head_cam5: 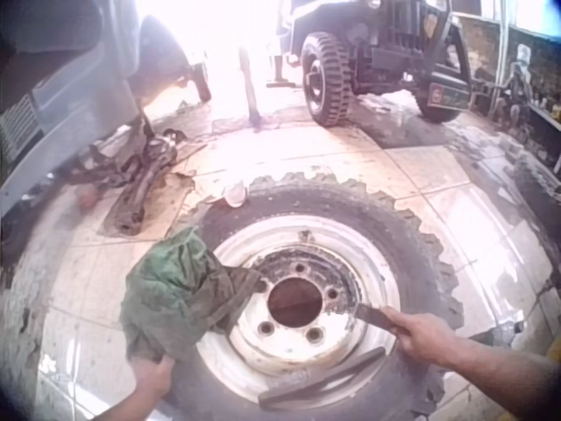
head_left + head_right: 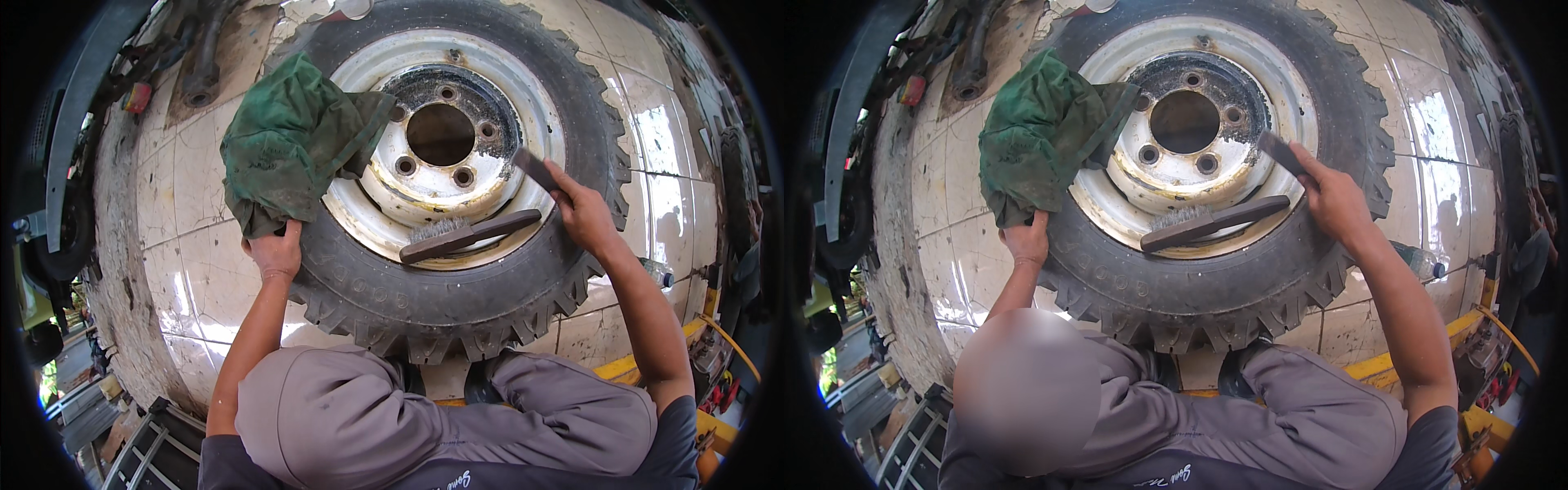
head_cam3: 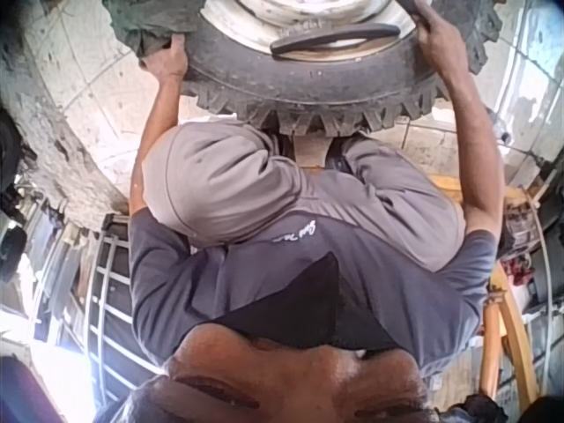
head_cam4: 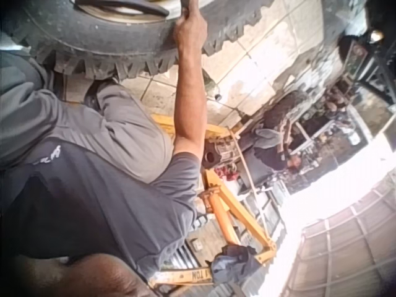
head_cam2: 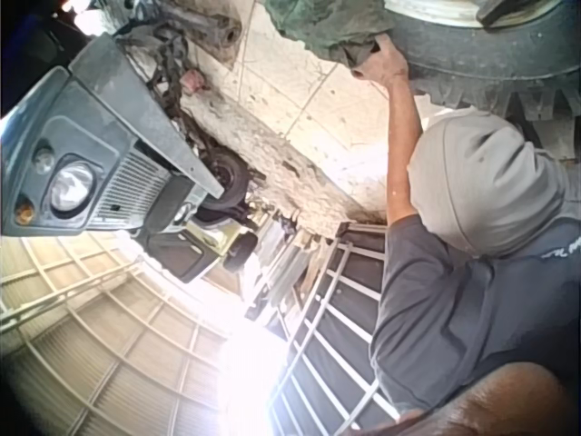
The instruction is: The person scrubs the inner rim of a large truck tire with a wire brush and a scraper, then wipes the area with a green cloth. They repeat this process around the rim, focusing on removing dirt and grime from the metal surface.
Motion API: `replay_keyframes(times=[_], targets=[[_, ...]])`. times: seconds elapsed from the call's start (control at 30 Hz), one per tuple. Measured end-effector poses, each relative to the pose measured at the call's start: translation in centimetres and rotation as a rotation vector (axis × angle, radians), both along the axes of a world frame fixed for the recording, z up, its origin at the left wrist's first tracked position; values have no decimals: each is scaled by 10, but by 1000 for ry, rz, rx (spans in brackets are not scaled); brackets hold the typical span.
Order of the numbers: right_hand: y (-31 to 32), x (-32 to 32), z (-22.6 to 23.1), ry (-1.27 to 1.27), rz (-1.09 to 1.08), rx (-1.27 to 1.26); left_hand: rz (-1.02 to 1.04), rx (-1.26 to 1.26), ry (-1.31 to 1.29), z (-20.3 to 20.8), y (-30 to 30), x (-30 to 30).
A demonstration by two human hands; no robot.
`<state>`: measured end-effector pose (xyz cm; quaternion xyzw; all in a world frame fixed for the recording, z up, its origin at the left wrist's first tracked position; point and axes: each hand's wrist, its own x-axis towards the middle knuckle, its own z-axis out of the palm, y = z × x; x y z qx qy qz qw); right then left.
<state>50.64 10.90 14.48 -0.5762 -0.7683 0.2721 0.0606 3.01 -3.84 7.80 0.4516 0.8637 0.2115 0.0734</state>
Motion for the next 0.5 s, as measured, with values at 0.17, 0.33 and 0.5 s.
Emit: replay_keyframes(times=[0.17,0.33,0.5], targets=[[0,1,0,43,-10,33,4,21,-11,-1,0,-2],[0,-1,4,-54,26,27,4,28,-5,-2,-2,-2],[2,-3,9,-150,79,21,15,25,24,-5,-3,-4]])
